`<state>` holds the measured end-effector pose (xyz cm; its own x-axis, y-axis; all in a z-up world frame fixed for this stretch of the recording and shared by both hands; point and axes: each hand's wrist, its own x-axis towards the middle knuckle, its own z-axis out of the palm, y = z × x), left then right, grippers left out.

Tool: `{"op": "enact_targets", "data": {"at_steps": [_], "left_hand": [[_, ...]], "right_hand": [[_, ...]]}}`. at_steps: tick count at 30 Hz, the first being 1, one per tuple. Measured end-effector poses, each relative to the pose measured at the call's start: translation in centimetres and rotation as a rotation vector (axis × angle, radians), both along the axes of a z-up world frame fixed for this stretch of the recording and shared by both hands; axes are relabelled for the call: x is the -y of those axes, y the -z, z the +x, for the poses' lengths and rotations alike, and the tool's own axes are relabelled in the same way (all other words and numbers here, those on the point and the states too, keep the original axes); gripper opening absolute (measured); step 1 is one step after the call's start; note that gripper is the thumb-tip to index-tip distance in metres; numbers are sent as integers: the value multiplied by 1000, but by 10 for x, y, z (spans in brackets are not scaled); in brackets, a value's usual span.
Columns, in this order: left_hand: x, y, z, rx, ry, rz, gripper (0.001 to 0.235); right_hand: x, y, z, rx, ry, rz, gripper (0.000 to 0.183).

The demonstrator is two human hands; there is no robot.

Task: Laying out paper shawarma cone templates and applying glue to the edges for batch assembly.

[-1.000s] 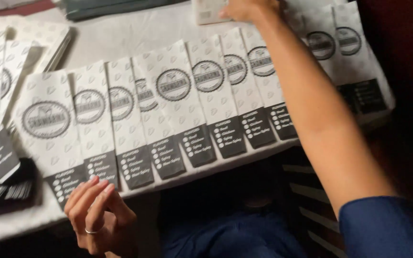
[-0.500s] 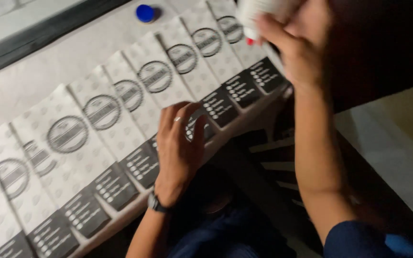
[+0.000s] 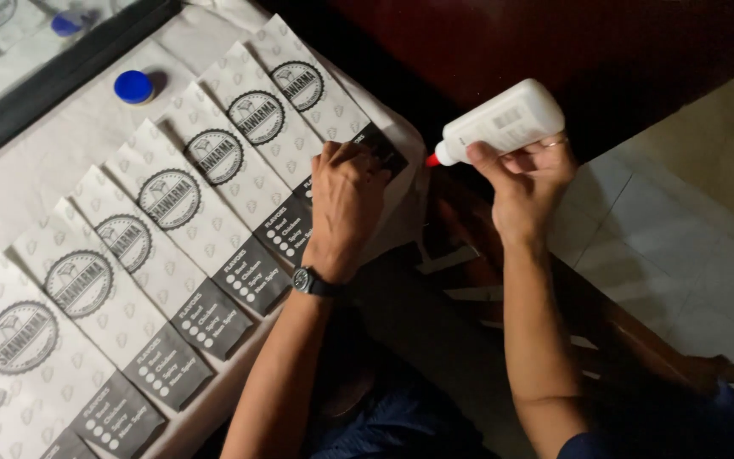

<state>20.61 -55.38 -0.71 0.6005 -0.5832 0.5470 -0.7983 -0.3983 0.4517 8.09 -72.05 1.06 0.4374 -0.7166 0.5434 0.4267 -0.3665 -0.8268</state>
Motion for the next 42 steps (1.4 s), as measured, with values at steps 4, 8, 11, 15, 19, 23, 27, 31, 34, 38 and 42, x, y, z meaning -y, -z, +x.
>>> {"op": "enact_targets", "data": {"at_steps": [4,8,11,15,19,23,27,31,34,38,42], "left_hand": [[-3,-15,-6,-50,-3,35,22],[-6,-27,-11,-64,12,84,29],[-7,-22,-10,-87,6,106,34],[-9,-30,-12,-157,28,160,42],[-8,-12,-7,-119,31,124,39],[-8,-5,-6,-136,48,65,38],[-9,-17,-10,-134,60,59,40],[-5,-6,-11,-115,21,8,36],[-2,-6,-13,-117,-25,1,31],[3,5,-11,-123,-66,-48,22],[6,6,-11,-155,-120,-116,20]], "right_hand": [[-4,10,7,-76,-21,7,49],[-10,27,18,-93,-103,43,51],[-15,30,19,-140,-131,50,50],[4,39,23,-92,-92,23,49],[-3,32,22,-86,-101,6,47],[-23,28,21,-132,-141,14,50],[-15,41,28,-105,-85,48,54],[5,39,22,-36,-46,6,53],[1,28,14,-62,11,31,52],[-3,27,13,-1,2,16,51],[-8,27,12,-49,-47,30,49]]}}
